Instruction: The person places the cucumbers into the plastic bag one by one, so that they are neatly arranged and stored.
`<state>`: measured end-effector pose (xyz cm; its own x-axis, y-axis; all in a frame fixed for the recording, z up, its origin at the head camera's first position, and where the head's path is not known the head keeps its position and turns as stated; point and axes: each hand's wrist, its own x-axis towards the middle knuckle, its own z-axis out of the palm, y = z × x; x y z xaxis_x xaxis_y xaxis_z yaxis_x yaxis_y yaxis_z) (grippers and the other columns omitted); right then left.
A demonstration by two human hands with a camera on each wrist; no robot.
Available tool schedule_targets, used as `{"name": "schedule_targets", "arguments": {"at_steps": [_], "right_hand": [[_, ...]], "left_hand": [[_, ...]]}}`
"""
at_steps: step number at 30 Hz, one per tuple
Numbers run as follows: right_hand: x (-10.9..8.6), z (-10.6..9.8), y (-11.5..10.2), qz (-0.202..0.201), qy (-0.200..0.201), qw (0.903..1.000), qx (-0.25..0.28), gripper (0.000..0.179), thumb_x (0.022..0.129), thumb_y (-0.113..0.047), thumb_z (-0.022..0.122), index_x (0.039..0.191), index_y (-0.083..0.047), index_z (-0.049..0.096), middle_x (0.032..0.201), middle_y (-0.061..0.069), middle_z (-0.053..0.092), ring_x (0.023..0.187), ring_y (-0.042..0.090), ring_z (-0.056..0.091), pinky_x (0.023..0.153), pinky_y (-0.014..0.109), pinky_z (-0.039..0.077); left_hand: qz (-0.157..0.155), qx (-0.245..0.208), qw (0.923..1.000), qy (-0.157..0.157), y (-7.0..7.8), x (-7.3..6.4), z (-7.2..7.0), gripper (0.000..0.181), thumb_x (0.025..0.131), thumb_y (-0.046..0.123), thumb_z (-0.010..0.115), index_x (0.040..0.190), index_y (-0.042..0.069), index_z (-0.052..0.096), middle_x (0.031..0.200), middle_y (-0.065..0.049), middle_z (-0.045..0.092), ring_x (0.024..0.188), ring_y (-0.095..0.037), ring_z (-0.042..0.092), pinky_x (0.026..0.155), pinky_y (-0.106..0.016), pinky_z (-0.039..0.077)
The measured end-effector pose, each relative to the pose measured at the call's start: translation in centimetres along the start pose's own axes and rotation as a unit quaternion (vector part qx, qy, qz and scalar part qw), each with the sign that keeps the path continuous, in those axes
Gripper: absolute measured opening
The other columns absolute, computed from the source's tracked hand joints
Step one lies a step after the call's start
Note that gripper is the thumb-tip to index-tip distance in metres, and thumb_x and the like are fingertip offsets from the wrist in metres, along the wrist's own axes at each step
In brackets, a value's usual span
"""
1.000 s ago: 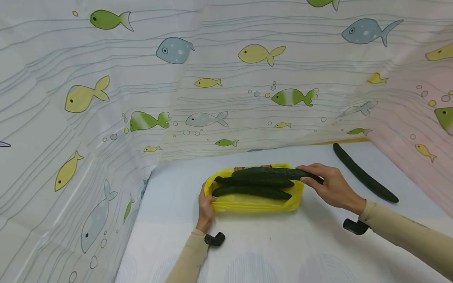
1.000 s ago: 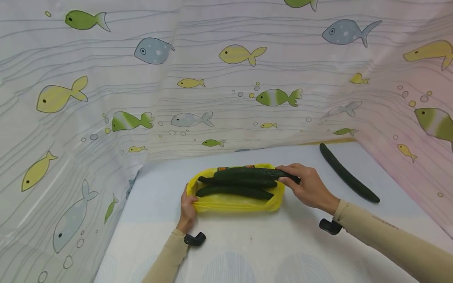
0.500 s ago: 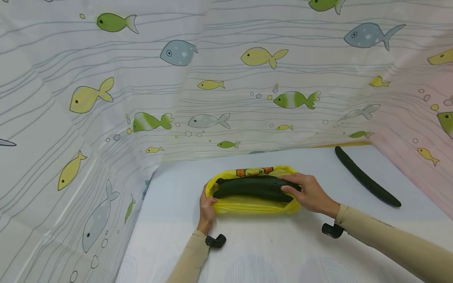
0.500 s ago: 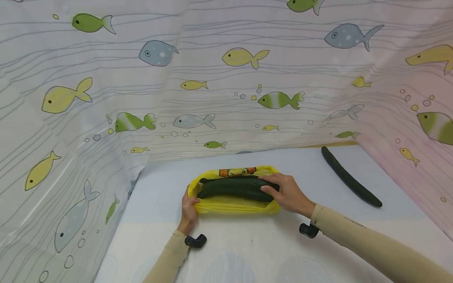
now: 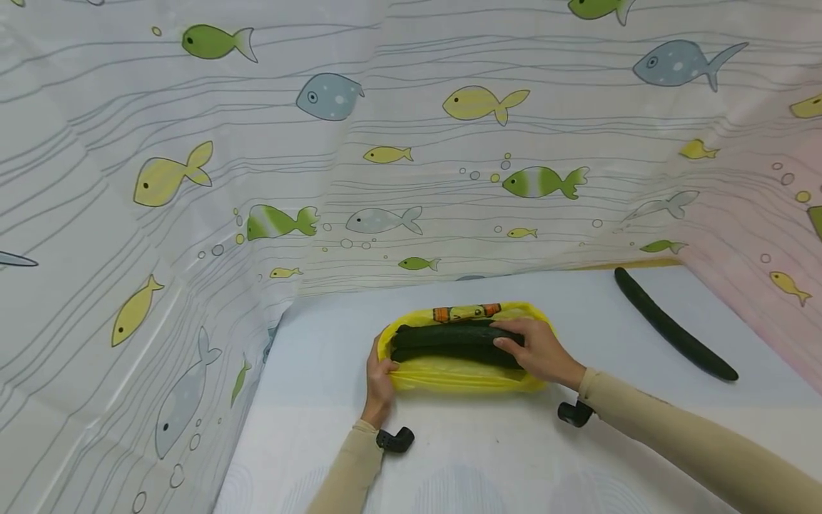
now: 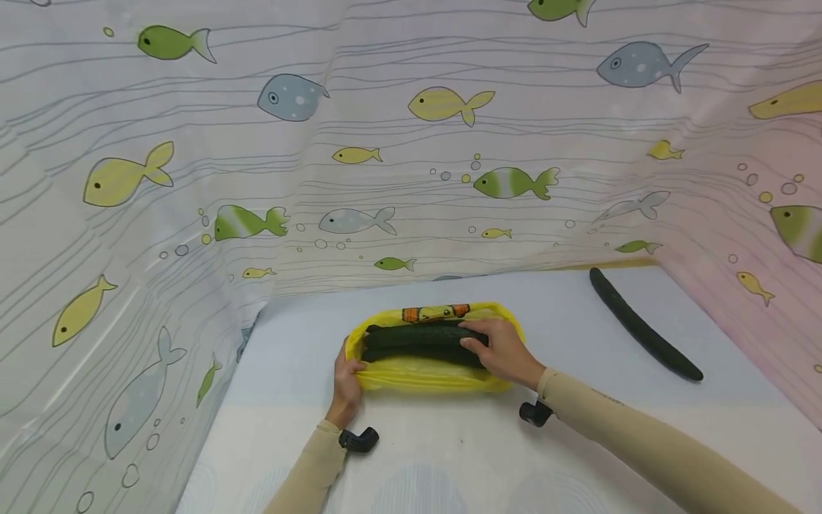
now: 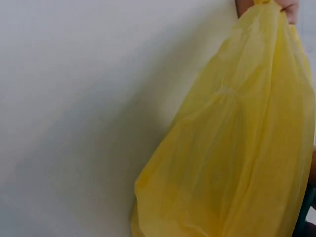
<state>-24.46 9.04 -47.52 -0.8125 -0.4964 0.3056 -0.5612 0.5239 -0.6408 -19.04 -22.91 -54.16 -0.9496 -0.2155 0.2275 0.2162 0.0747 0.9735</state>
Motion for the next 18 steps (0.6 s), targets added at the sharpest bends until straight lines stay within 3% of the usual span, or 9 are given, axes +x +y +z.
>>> {"name": "schedule_targets", "arguments": {"at_steps": [9, 13, 18], "right_hand": [[0.5, 0.7, 0.0, 0.016, -0.004, 0.9993, -0.033, 0.038, 0.095, -0.015, 0.078, 0.131, -0.004, 0.074, 0.131, 0.019, 0.073, 0.124, 0.044, 0.066, 0.101, 0.060, 0.054], [0.7, 1.0, -0.1, 0.031, -0.010, 0.9985, -0.045, 0.036, 0.091, -0.017, 0.083, 0.124, -0.006, 0.077, 0.122, 0.015, 0.073, 0.111, 0.037, 0.069, 0.094, 0.055, 0.056], [0.9, 1.2, -0.4, 0.021, -0.006, 0.9966, -0.080, 0.033, 0.089, -0.017, 0.085, 0.118, -0.003, 0.079, 0.110, 0.013, 0.071, 0.096, 0.029, 0.065, 0.084, 0.047, 0.056]], "left_hand": [[0.020, -0.005, 0.9998, -0.003, -0.2, 0.2, -0.2, 0.079, 0.081, -0.003, 0.037, 0.160, 0.005, 0.044, 0.158, -0.018, 0.050, 0.142, -0.035, 0.047, 0.118, -0.032, 0.036], [0.016, -0.008, 0.9998, 0.003, -0.4, 0.2, -0.2, 0.080, 0.079, -0.003, 0.038, 0.159, 0.004, 0.045, 0.158, -0.019, 0.051, 0.142, -0.034, 0.047, 0.117, -0.030, 0.036], [0.000, -0.004, 1.0000, 0.004, -0.3, 0.1, 0.0, 0.081, 0.079, -0.002, 0.039, 0.160, 0.005, 0.044, 0.160, -0.016, 0.050, 0.145, -0.032, 0.046, 0.120, -0.035, 0.034]]}}
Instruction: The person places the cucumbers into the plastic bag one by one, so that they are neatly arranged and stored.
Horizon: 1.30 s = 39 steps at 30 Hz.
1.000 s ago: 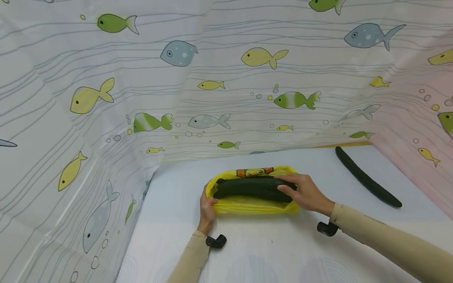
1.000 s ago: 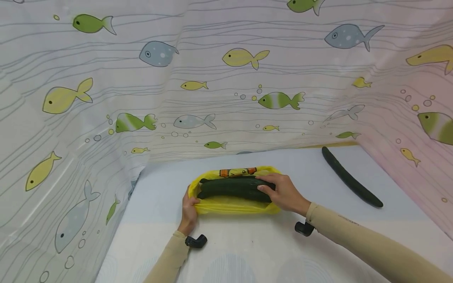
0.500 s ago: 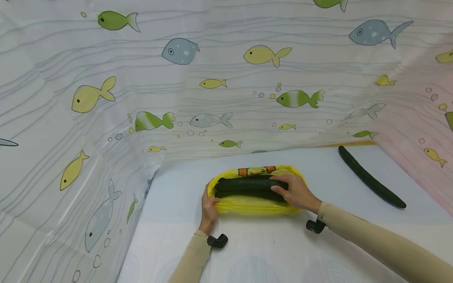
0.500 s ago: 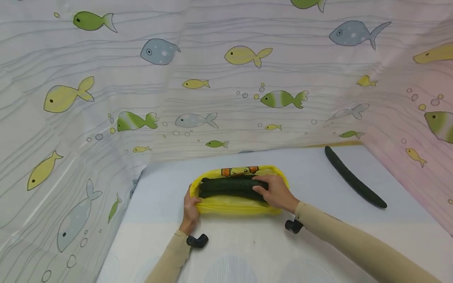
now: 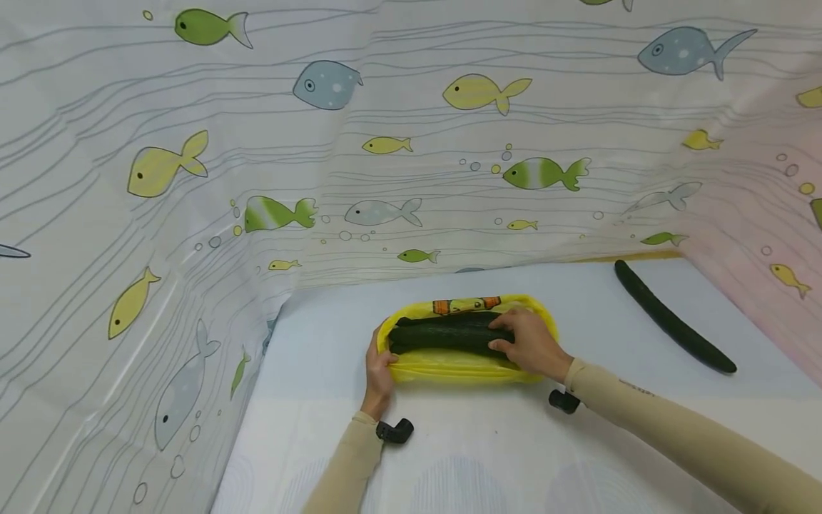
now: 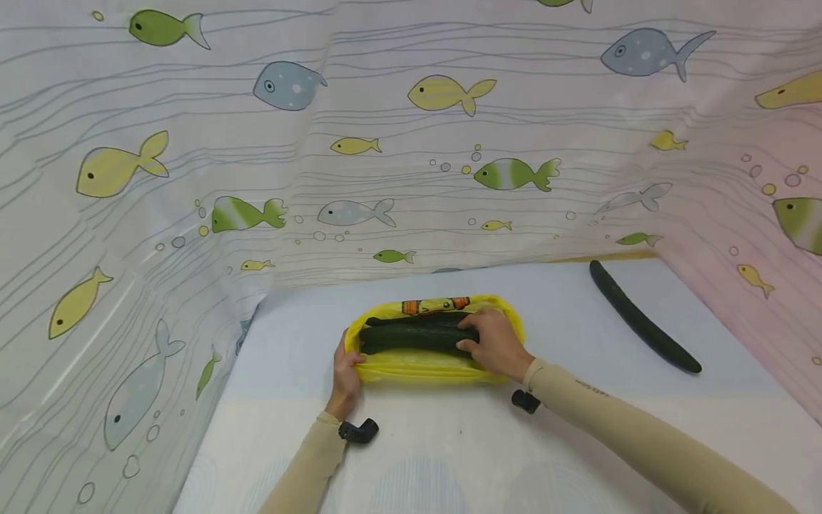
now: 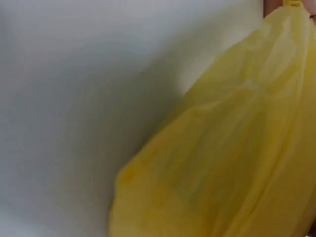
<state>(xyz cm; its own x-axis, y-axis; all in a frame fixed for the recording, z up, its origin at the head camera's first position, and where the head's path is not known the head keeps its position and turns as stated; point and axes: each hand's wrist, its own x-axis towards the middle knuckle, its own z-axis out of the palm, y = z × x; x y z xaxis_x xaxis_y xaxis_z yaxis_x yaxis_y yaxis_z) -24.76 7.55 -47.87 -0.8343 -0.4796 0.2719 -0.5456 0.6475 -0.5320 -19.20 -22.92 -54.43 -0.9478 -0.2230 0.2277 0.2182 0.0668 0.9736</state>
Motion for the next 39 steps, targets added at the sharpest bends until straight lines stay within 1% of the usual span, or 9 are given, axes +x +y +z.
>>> {"name": "schedule_targets", "arguments": {"at_steps": [2, 5, 8, 10, 16, 20, 28, 34, 39], "right_hand": [[0.2, 0.0, -0.2, -0.010, 0.005, 0.9996, -0.028, 0.034, 0.088, -0.017, 0.086, 0.118, -0.003, 0.079, 0.110, 0.013, 0.073, 0.098, 0.031, 0.066, 0.087, 0.049, 0.056], [0.5, -0.1, -0.4, -0.022, 0.003, 0.9978, -0.062, 0.040, 0.089, -0.017, 0.086, 0.124, -0.002, 0.076, 0.115, 0.016, 0.073, 0.110, 0.037, 0.065, 0.097, 0.055, 0.053], [0.6, 0.0, -0.7, -0.026, -0.005, 0.9967, -0.076, 0.044, 0.090, -0.015, 0.084, 0.130, -0.002, 0.072, 0.123, 0.019, 0.071, 0.121, 0.042, 0.060, 0.103, 0.060, 0.049], [0.7, 0.2, -0.8, -0.026, -0.012, 0.9966, -0.077, 0.046, 0.089, -0.014, 0.084, 0.132, -0.003, 0.071, 0.125, 0.020, 0.069, 0.122, 0.042, 0.058, 0.103, 0.061, 0.048], [0.5, 0.6, -0.8, -0.026, -0.021, 0.9958, -0.085, 0.049, 0.088, -0.019, 0.087, 0.132, -0.005, 0.072, 0.123, 0.017, 0.065, 0.114, 0.036, 0.057, 0.096, 0.055, 0.051], [0.3, 0.5, -0.8, -0.019, -0.022, 0.9967, -0.076, 0.050, 0.088, -0.019, 0.087, 0.133, -0.005, 0.071, 0.123, 0.017, 0.065, 0.114, 0.035, 0.057, 0.096, 0.055, 0.051], [0.0, -0.1, -1.1, -0.027, -0.033, 0.9972, -0.061, 0.050, 0.089, -0.022, 0.086, 0.134, -0.007, 0.071, 0.128, 0.017, 0.065, 0.119, 0.037, 0.057, 0.099, 0.058, 0.050], [-0.6, -1.9, -1.3, -0.035, -0.032, 0.9985, -0.026, 0.045, 0.093, -0.022, 0.082, 0.133, -0.007, 0.071, 0.135, 0.019, 0.063, 0.128, 0.041, 0.056, 0.105, 0.061, 0.049], [-1.5, -3.9, -0.6, -0.052, -0.001, 0.9986, -0.009, 0.040, 0.094, -0.022, 0.080, 0.130, -0.006, 0.072, 0.128, 0.017, 0.067, 0.121, 0.038, 0.058, 0.103, 0.060, 0.050]], "left_hand": [[-0.003, 0.003, 1.0000, -0.002, 0.1, 0.1, 0.1, 0.081, 0.080, -0.002, 0.039, 0.160, 0.006, 0.044, 0.160, -0.015, 0.049, 0.146, -0.032, 0.045, 0.121, -0.038, 0.033], [-0.003, 0.003, 1.0000, -0.003, 0.2, 0.3, 0.2, 0.081, 0.080, -0.001, 0.039, 0.160, 0.006, 0.044, 0.161, -0.015, 0.049, 0.145, -0.032, 0.045, 0.121, -0.042, 0.033], [0.000, 0.002, 1.0000, -0.003, 0.2, 0.4, 0.1, 0.081, 0.079, -0.001, 0.038, 0.160, 0.005, 0.044, 0.160, -0.016, 0.049, 0.144, -0.033, 0.046, 0.121, -0.041, 0.034], [0.002, 0.002, 1.0000, -0.004, 0.3, 0.4, 0.2, 0.081, 0.079, -0.001, 0.038, 0.160, 0.005, 0.045, 0.160, -0.016, 0.049, 0.143, -0.033, 0.047, 0.119, -0.038, 0.035], [0.006, 0.012, 0.9999, -0.001, 0.2, 0.3, 0.4, 0.080, 0.079, -0.004, 0.038, 0.159, 0.004, 0.045, 0.159, -0.017, 0.050, 0.143, -0.033, 0.047, 0.116, -0.031, 0.036], [0.004, 0.016, 0.9999, -0.001, 0.1, 0.2, 0.6, 0.080, 0.080, -0.004, 0.038, 0.159, 0.004, 0.045, 0.159, -0.017, 0.051, 0.143, -0.032, 0.047, 0.116, -0.028, 0.036], [0.011, 0.018, 0.9998, 0.005, 0.1, 0.1, 0.4, 0.080, 0.079, -0.004, 0.039, 0.158, 0.004, 0.046, 0.159, -0.018, 0.051, 0.144, -0.034, 0.047, 0.117, -0.032, 0.036], [0.017, 0.024, 0.9995, 0.012, 0.2, -0.1, 0.2, 0.079, 0.079, -0.003, 0.039, 0.157, 0.002, 0.048, 0.156, -0.020, 0.053, 0.138, -0.030, 0.050, 0.113, -0.027, 0.037], [0.010, 0.023, 0.9996, 0.012, 0.2, -0.1, 0.2, 0.080, 0.078, -0.003, 0.039, 0.158, 0.003, 0.046, 0.156, -0.019, 0.053, 0.135, -0.030, 0.050, 0.113, -0.030, 0.038]]}}
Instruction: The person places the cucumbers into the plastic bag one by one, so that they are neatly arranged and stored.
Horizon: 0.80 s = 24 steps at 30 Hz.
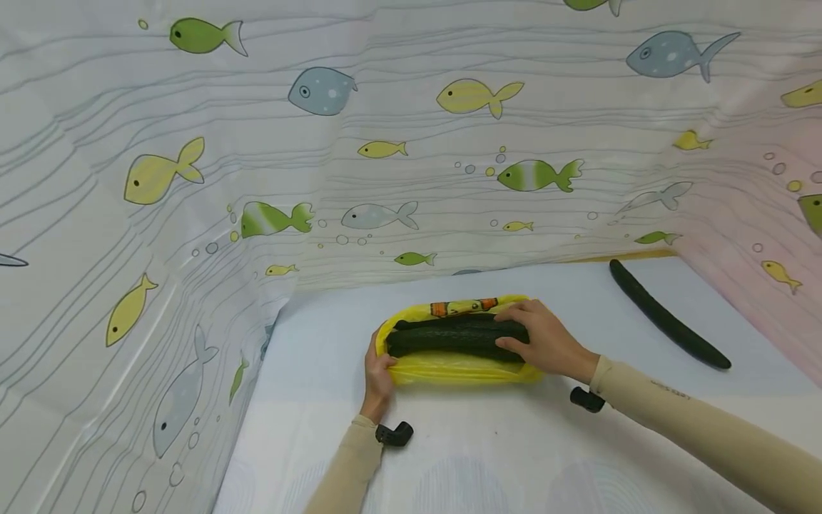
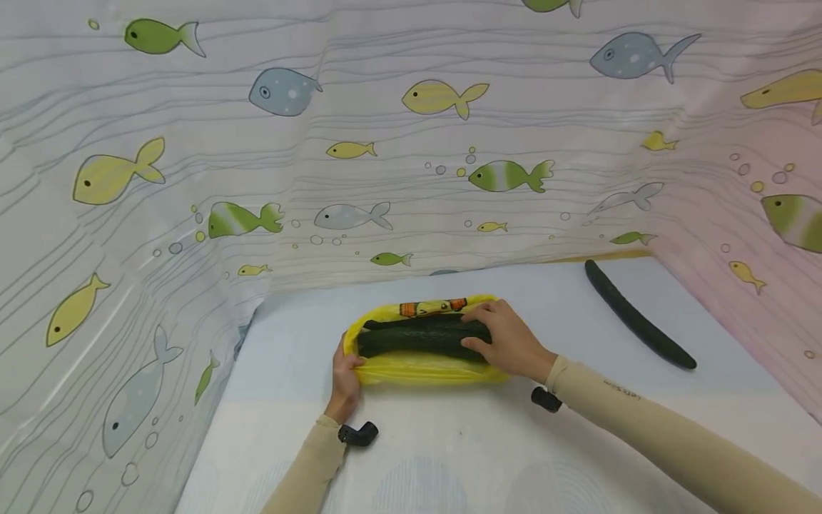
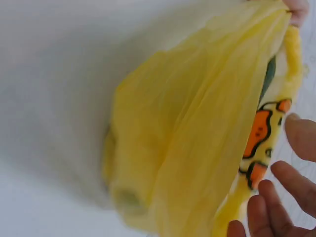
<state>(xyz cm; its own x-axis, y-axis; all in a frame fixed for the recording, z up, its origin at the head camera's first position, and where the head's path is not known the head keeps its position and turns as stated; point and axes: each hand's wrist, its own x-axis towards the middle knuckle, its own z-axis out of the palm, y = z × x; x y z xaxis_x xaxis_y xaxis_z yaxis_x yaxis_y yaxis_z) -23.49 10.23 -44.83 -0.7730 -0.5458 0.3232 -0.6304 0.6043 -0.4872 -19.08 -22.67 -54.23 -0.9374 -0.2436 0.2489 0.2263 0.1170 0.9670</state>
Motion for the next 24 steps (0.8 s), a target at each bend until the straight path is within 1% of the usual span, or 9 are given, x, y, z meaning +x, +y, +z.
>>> {"name": "schedule_targets", "arguments": {"at_steps": [4, 7, 10, 13, 18, 22, 24], "right_hand": [[-1.0, -1.3, 1.0, -0.008, 0.025, 0.9996, -0.009, 0.034, 0.096, -0.022, 0.079, 0.126, -0.007, 0.074, 0.122, 0.015, 0.069, 0.116, 0.036, 0.059, 0.099, 0.060, 0.051], [-1.8, -2.5, 2.0, -0.003, 0.037, 0.9990, -0.023, 0.031, 0.097, -0.021, 0.077, 0.124, -0.007, 0.075, 0.121, 0.015, 0.070, 0.115, 0.037, 0.060, 0.097, 0.060, 0.051], [-2.6, -3.7, 3.0, 0.014, 0.041, 0.9982, -0.042, 0.031, 0.096, -0.019, 0.077, 0.123, -0.005, 0.075, 0.120, 0.016, 0.071, 0.115, 0.038, 0.061, 0.097, 0.061, 0.051], [-3.5, -4.7, 4.3, 0.035, 0.039, 0.9968, -0.061, 0.031, 0.096, -0.018, 0.078, 0.123, -0.004, 0.075, 0.120, 0.018, 0.071, 0.115, 0.040, 0.061, 0.097, 0.062, 0.051], [-5.4, -6.3, 6.4, 0.065, 0.038, 0.9928, -0.093, 0.032, 0.095, -0.020, 0.079, 0.122, -0.004, 0.076, 0.119, 0.021, 0.071, 0.111, 0.041, 0.063, 0.093, 0.061, 0.052], [-7.0, -7.6, 8.2, 0.090, 0.040, 0.9876, -0.122, 0.033, 0.093, -0.019, 0.081, 0.121, -0.002, 0.076, 0.117, 0.022, 0.072, 0.106, 0.041, 0.064, 0.086, 0.060, 0.053], [-7.7, -8.2, 9.1, 0.097, 0.043, 0.9863, -0.127, 0.034, 0.092, -0.017, 0.082, 0.120, 0.000, 0.076, 0.116, 0.024, 0.073, 0.104, 0.042, 0.065, 0.083, 0.060, 0.053]], "left_hand": [[-0.006, -0.009, 0.9999, -0.008, -0.1, -0.1, -0.1, 0.080, 0.080, -0.004, 0.039, 0.160, 0.004, 0.044, 0.159, -0.018, 0.051, 0.141, -0.033, 0.048, 0.117, -0.034, 0.037], [-0.007, -0.018, 0.9998, -0.011, -0.1, -0.1, -0.1, 0.080, 0.081, -0.005, 0.038, 0.161, 0.005, 0.043, 0.161, -0.016, 0.049, 0.147, -0.033, 0.045, 0.119, -0.033, 0.035], [-0.006, -0.021, 0.9997, -0.013, -0.1, 0.0, -0.1, 0.079, 0.082, -0.005, 0.038, 0.161, 0.005, 0.042, 0.162, -0.015, 0.048, 0.149, -0.032, 0.043, 0.118, -0.028, 0.035], [-0.008, -0.018, 0.9997, -0.014, -0.1, 0.0, -0.2, 0.079, 0.082, -0.004, 0.038, 0.161, 0.006, 0.043, 0.161, -0.015, 0.049, 0.147, -0.032, 0.045, 0.115, -0.024, 0.036], [-0.014, -0.020, 0.9996, -0.012, -0.2, 0.0, -0.3, 0.079, 0.082, -0.004, 0.038, 0.159, 0.006, 0.045, 0.159, -0.017, 0.050, 0.141, -0.033, 0.047, 0.113, -0.025, 0.037], [-0.014, -0.024, 0.9995, -0.013, -0.2, 0.0, -0.3, 0.078, 0.082, -0.004, 0.038, 0.159, 0.006, 0.045, 0.159, -0.017, 0.050, 0.140, -0.033, 0.047, 0.114, -0.028, 0.038], [-0.014, -0.025, 0.9995, -0.012, -0.3, 0.0, -0.3, 0.078, 0.083, -0.004, 0.039, 0.160, 0.006, 0.044, 0.160, -0.017, 0.049, 0.142, -0.033, 0.046, 0.115, -0.029, 0.037]]}}
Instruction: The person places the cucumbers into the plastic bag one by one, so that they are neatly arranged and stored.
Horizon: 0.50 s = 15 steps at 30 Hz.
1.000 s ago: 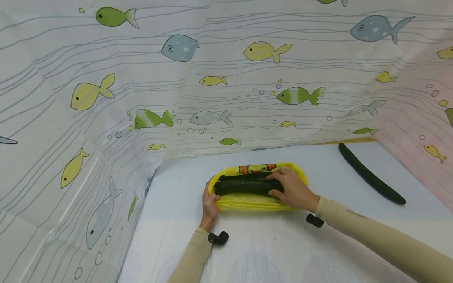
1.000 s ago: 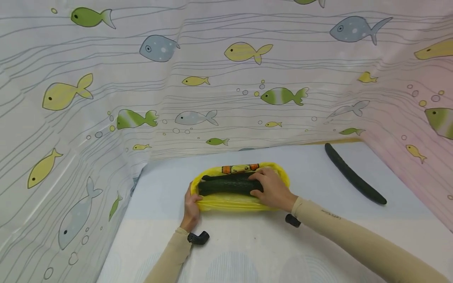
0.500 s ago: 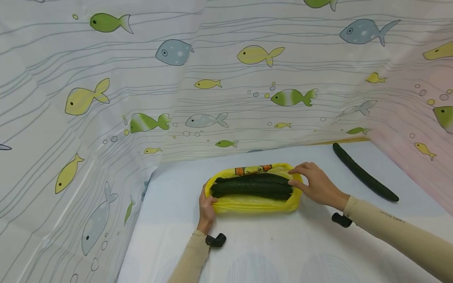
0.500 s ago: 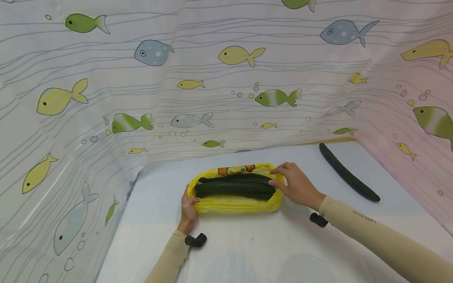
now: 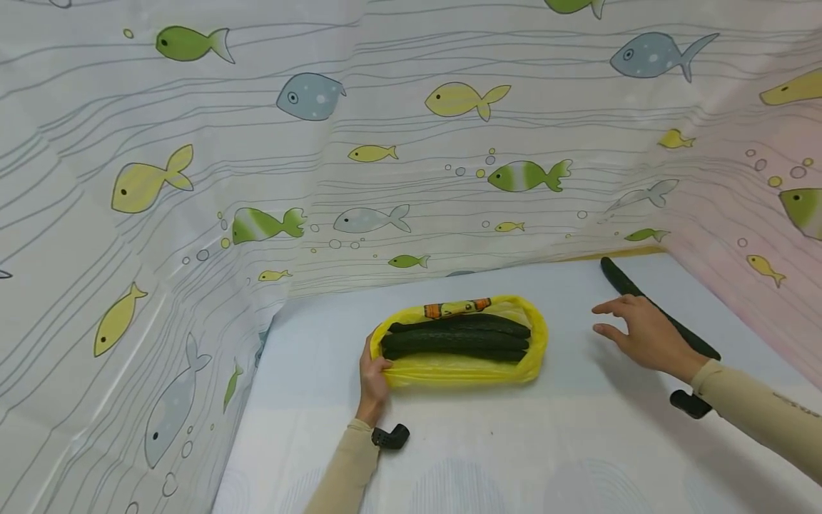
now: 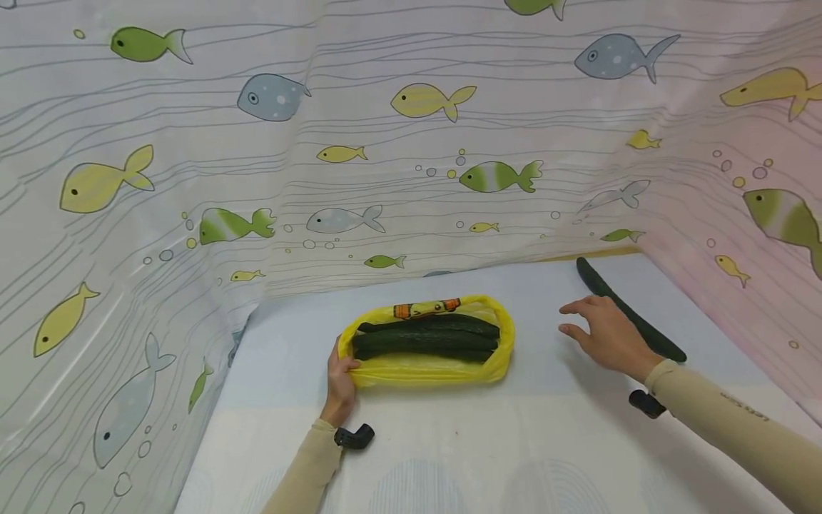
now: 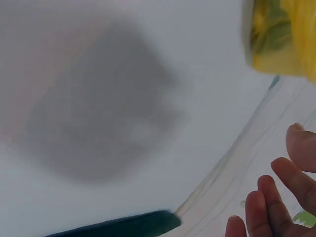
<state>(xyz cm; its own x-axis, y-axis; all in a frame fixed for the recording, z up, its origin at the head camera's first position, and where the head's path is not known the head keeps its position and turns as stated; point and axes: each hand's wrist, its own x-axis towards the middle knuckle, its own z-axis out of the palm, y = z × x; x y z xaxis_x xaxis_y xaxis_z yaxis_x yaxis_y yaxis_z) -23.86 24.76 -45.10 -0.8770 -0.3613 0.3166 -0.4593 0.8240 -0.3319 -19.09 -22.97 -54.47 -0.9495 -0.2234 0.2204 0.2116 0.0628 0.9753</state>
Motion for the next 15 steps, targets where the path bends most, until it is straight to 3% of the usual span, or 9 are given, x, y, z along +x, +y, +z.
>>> {"name": "schedule_targets", "arguments": {"at_steps": [6, 11, 15], "right_hand": [[-1.4, -1.5, 3.5, 0.017, 0.007, 0.9998, -0.008, 0.036, 0.089, -0.012, 0.083, 0.119, 0.005, 0.075, 0.108, 0.029, 0.073, 0.096, 0.045, 0.067, 0.077, 0.060, 0.053], [-2.8, -3.4, 6.3, 0.083, -0.022, 0.9959, -0.028, 0.042, 0.092, -0.017, 0.080, 0.123, 0.010, 0.070, 0.115, 0.040, 0.067, 0.101, 0.056, 0.064, 0.076, 0.064, 0.053], [-4.0, -4.4, 8.8, 0.126, -0.044, 0.9902, -0.041, 0.048, 0.094, -0.022, 0.078, 0.124, 0.014, 0.067, 0.115, 0.041, 0.067, 0.089, 0.050, 0.066, 0.063, 0.051, 0.053]], "left_hand": [[0.001, -0.002, 1.0000, 0.001, 0.1, -0.1, 0.2, 0.077, 0.083, -0.004, 0.038, 0.160, 0.005, 0.044, 0.161, -0.017, 0.048, 0.146, -0.032, 0.043, 0.115, -0.024, 0.035], [0.008, -0.007, 0.9999, -0.001, 0.1, 0.0, 0.2, 0.078, 0.083, -0.005, 0.038, 0.160, 0.004, 0.043, 0.162, -0.017, 0.047, 0.148, -0.033, 0.042, 0.113, -0.018, 0.035], [0.000, -0.010, 1.0000, 0.000, 0.3, -0.1, 0.3, 0.078, 0.083, -0.005, 0.038, 0.160, 0.005, 0.043, 0.162, -0.017, 0.047, 0.147, -0.032, 0.043, 0.113, -0.020, 0.036]]}}
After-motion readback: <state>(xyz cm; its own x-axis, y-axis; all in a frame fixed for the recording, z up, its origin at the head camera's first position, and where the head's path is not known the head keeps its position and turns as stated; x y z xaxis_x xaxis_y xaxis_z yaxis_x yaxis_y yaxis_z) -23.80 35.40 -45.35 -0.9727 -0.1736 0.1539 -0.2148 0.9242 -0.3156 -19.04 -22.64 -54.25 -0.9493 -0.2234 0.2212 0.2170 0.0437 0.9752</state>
